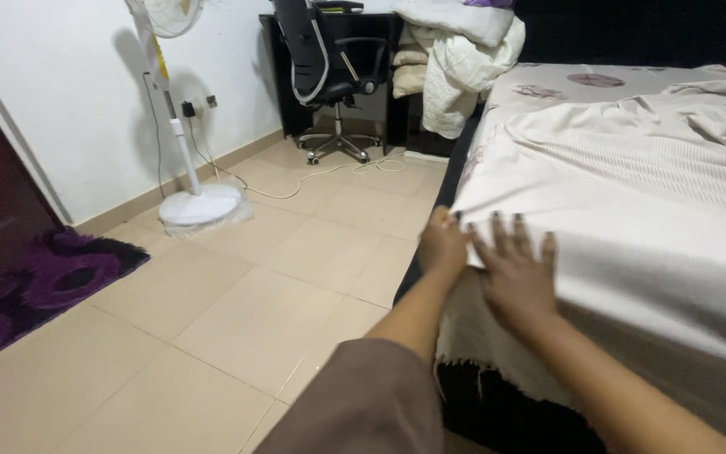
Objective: The person is making a bed by tucking in the sheets.
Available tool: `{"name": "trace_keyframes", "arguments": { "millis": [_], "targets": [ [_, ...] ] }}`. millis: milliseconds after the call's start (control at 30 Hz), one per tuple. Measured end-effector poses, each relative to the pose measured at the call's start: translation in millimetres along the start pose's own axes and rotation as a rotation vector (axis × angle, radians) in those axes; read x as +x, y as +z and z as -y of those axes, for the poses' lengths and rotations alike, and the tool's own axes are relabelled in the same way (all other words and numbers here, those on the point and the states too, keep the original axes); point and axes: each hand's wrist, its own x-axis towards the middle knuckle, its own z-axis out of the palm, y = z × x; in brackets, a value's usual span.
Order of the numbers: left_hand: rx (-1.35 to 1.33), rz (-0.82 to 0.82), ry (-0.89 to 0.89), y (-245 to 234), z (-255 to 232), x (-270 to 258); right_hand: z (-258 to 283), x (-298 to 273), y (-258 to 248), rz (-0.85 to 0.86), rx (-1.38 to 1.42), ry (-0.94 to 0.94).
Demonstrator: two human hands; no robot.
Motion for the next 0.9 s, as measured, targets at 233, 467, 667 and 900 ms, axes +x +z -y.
{"name": "trace_keyframes", "arguments": {
  "millis": [233, 467, 667, 900],
  "targets": [
    [-0.014, 0.054, 0.012, -20, 55, -2, 40, -20, 25, -0.126, 0.116, -0.075],
    [-0.214, 0.292, -0.105, -5, 101, -22, 37, -46, 29, 0.049, 0.169, -0.126],
    [-0.333, 0.519, -0.202, -29, 89, -75, 19, -79, 33, 0.000, 0.297, -0.112],
    [-0.101, 0.523, 0.004, 11, 152, -85, -14, -118, 51, -0.014, 0.487, -0.041]
  ]
}}
